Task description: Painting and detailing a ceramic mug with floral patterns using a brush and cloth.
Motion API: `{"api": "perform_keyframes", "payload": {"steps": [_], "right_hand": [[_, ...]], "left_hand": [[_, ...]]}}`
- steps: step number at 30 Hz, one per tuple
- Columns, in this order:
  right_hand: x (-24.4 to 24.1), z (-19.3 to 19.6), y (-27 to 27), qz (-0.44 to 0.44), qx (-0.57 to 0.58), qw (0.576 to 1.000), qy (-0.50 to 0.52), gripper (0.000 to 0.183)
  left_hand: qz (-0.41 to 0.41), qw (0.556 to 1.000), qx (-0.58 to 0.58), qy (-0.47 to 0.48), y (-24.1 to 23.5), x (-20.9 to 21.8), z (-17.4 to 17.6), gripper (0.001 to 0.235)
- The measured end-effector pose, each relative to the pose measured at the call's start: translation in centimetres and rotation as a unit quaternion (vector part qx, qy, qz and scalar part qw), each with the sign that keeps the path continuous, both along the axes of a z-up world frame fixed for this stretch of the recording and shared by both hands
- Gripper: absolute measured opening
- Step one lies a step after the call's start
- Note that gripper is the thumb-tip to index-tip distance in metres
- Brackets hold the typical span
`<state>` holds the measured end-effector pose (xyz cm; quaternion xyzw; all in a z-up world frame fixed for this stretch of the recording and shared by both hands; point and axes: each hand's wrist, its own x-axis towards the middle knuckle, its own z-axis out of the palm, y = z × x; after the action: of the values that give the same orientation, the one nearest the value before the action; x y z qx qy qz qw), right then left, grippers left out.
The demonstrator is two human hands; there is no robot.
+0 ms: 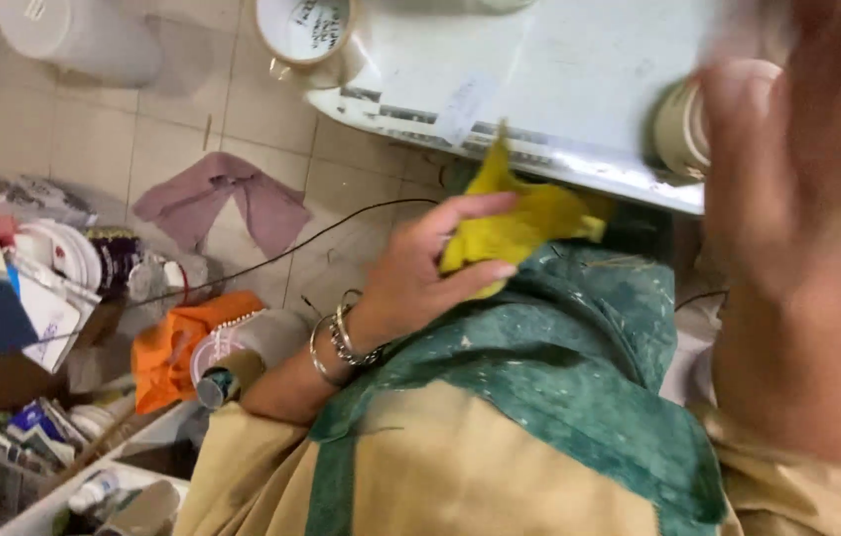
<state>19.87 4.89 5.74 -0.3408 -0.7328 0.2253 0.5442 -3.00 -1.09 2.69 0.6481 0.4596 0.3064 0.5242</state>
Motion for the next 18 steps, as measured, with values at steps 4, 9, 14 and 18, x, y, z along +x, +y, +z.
{"api": "perform_keyframes", "payload": {"steps": [4,9,14,18], "right_hand": [[0.8,-0.7,-3.9,0.138,0.030,0.973,-0.185,0.039],[2.7,-3.0,-7.1,0.098,-0.077,0.974,-0.189,0.042],[4.5,-4.2,-9.0,0.047,-0.116,0.988,-0.090,0.026],[5.5,-5.0,-9.8,0.039,-0.163,0.984,-0.053,0.017]], "left_hand": [[-0.057,0.988,-0.038,-0.138,0.1,2.0,1.5,0.049],[-0.079,0.984,-0.040,-0.156,0.4,4.3,1.6,0.047],[-0.102,0.982,0.146,-0.065,0.9,5.6,1.8,0.027],[-0.149,0.973,0.154,-0.089,1.1,7.1,1.6,0.019]]}}
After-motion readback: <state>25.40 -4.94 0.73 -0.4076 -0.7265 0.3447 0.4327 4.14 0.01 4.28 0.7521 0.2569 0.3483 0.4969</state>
